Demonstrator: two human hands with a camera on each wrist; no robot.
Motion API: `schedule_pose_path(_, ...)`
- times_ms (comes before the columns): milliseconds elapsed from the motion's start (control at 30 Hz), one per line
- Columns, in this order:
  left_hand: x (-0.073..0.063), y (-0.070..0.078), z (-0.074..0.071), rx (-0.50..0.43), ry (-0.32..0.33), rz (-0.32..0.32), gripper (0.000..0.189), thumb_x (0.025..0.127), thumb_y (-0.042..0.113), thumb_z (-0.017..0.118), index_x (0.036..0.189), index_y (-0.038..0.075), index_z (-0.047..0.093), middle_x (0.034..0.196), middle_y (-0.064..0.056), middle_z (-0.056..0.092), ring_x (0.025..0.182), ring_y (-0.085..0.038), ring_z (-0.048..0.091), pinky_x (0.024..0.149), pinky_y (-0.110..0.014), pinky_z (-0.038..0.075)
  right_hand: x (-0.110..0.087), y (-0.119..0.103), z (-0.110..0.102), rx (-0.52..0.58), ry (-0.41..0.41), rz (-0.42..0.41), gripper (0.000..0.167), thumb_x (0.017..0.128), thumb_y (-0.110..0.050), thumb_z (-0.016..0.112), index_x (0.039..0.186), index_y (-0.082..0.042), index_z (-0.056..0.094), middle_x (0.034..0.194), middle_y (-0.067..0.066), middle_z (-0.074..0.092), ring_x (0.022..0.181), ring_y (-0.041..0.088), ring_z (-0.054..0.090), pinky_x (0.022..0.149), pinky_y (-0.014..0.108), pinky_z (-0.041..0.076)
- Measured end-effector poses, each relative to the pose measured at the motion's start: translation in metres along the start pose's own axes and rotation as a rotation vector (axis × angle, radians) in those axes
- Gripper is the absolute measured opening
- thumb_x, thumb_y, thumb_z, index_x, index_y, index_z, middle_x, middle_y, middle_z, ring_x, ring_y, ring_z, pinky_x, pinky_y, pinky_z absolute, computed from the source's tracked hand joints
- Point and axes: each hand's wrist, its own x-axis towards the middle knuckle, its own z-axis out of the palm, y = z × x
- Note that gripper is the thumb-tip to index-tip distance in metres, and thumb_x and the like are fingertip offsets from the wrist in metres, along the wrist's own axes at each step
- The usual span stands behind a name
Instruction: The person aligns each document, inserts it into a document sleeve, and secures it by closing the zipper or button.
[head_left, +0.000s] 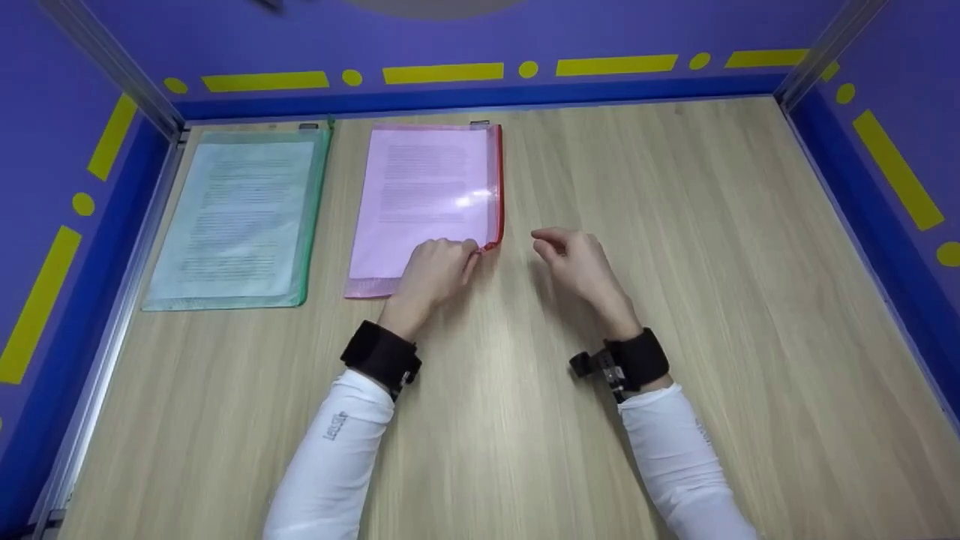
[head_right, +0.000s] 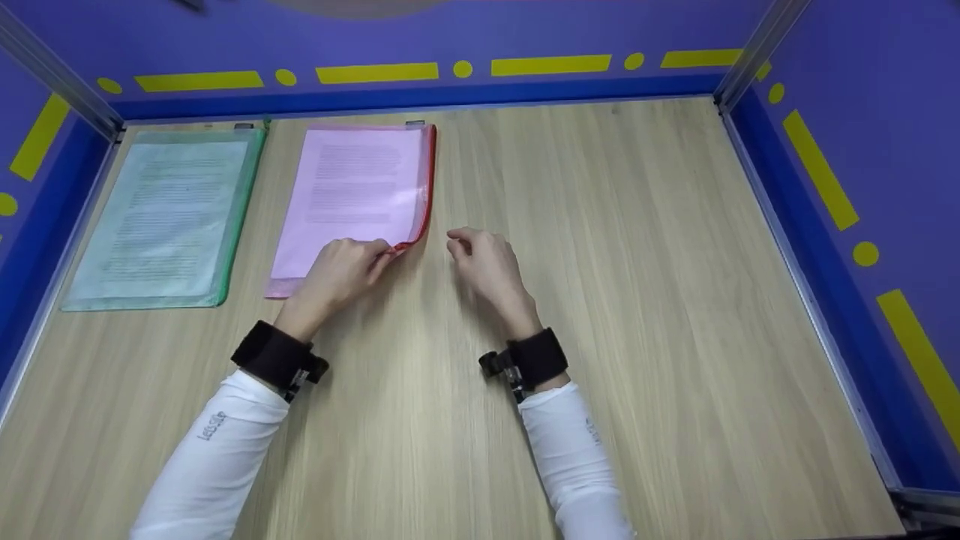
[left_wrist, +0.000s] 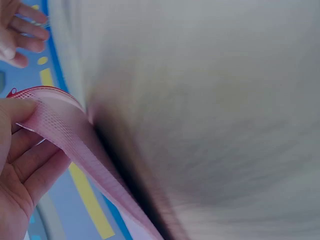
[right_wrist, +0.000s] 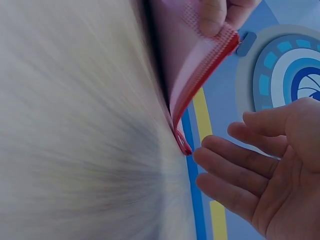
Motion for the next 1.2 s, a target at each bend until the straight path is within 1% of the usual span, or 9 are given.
schedule_pose_path(100, 0.000, 0.001, -0.006, -0.042, 0.038, -0.012, 0.022, 0.100, 0.018, 0.057, 0.095, 0.002, 0.072, 0.079, -0.014, 0.075, 0.068, -0.032, 0.071, 0.064, -0.046, 0.057, 0.000, 0.000, 0.000, 0.014, -0.007, -0.006, 0.033, 0.101, -0.023, 0.056, 0.125, -0.004, 0.068, 0.126, 0.015, 0.069, 0.119, 0.028, 0.066, 0.102, 0.043, 0.053)
schedule_pose_path(233, -0.002, -0.001, -0.013, -0.085, 0.118, -0.012, 0.019, 0.100, 0.013, 0.056, 0.098, 0.002, 0.072, 0.085, -0.013, 0.077, 0.072, -0.031, 0.073, 0.065, -0.044, 0.059, -0.001, -0.002, 0.002, 0.047, -0.006, -0.021, 0.032, 0.101, -0.022, 0.056, 0.124, -0.004, 0.068, 0.125, 0.015, 0.070, 0.119, 0.028, 0.066, 0.102, 0.042, 0.053)
schedule_pose_path(400, -0.003, -0.006, -0.019, -0.088, 0.228, 0.020, 0.016, 0.098, 0.008, 0.057, 0.101, 0.003, 0.072, 0.088, -0.012, 0.077, 0.075, -0.028, 0.074, 0.066, -0.039, 0.060, -0.001, -0.005, 0.005, 0.119, -0.001, -0.028, 0.032, 0.100, -0.022, 0.057, 0.121, -0.002, 0.070, 0.120, 0.015, 0.072, 0.113, 0.026, 0.069, 0.099, 0.042, 0.055)
schedule_pose_path(500, -0.004, -0.008, -0.019, -0.092, 0.262, 0.053, 0.016, 0.098, 0.008, 0.057, 0.102, 0.004, 0.073, 0.091, -0.011, 0.078, 0.079, -0.026, 0.075, 0.068, -0.037, 0.061, -0.001, -0.006, 0.006, 0.155, -0.015, -0.027, 0.030, 0.100, -0.021, 0.059, 0.119, -0.002, 0.071, 0.117, 0.014, 0.073, 0.110, 0.025, 0.070, 0.096, 0.041, 0.056)
schedule_pose_path(667, -0.005, -0.008, -0.015, -0.089, 0.280, 0.114, 0.015, 0.097, 0.011, 0.060, 0.103, 0.008, 0.073, 0.094, -0.008, 0.078, 0.081, -0.024, 0.076, 0.070, -0.034, 0.061, 0.000, -0.009, 0.010, 0.234, -0.083, -0.029, 0.031, 0.099, -0.021, 0.061, 0.120, 0.000, 0.070, 0.117, 0.014, 0.074, 0.109, 0.024, 0.070, 0.096, 0.038, 0.056)
schedule_pose_path(833, -0.005, -0.008, -0.013, -0.092, 0.300, 0.167, 0.014, 0.097, 0.013, 0.060, 0.101, 0.009, 0.073, 0.093, -0.004, 0.078, 0.082, -0.022, 0.076, 0.069, -0.034, 0.060, 0.001, -0.014, 0.015, 0.313, -0.159, -0.009, 0.035, 0.097, -0.023, 0.065, 0.122, 0.002, 0.069, 0.117, 0.016, 0.073, 0.109, 0.024, 0.069, 0.094, 0.031, 0.056)
schedule_pose_path(933, -0.005, -0.008, -0.012, -0.095, 0.295, 0.183, 0.014, 0.097, 0.012, 0.059, 0.100, 0.009, 0.072, 0.092, -0.004, 0.078, 0.081, -0.021, 0.075, 0.069, -0.033, 0.060, 0.001, -0.016, 0.017, 0.327, -0.200, 0.002, 0.036, 0.095, -0.025, 0.068, 0.122, -0.001, 0.069, 0.118, 0.015, 0.073, 0.108, 0.022, 0.070, 0.093, 0.029, 0.055)
schedule_pose_path(1067, -0.005, -0.009, -0.011, -0.103, 0.277, 0.192, 0.014, 0.096, 0.007, 0.060, 0.101, 0.007, 0.073, 0.091, -0.006, 0.078, 0.079, -0.022, 0.075, 0.069, -0.032, 0.061, 0.002, -0.020, 0.020, 0.355, -0.243, 0.004, 0.035, 0.093, -0.026, 0.070, 0.122, -0.006, 0.070, 0.122, 0.012, 0.072, 0.109, 0.021, 0.069, 0.094, 0.028, 0.055)
schedule_pose_path(1200, -0.006, -0.008, -0.010, -0.113, 0.253, 0.186, 0.015, 0.096, 0.005, 0.060, 0.101, 0.007, 0.074, 0.092, -0.006, 0.078, 0.079, -0.022, 0.075, 0.070, -0.033, 0.061, 0.002, -0.023, 0.024, 0.404, -0.274, 0.006, 0.035, 0.094, -0.022, 0.069, 0.123, -0.004, 0.069, 0.122, 0.015, 0.071, 0.111, 0.029, 0.068, 0.093, 0.030, 0.056)
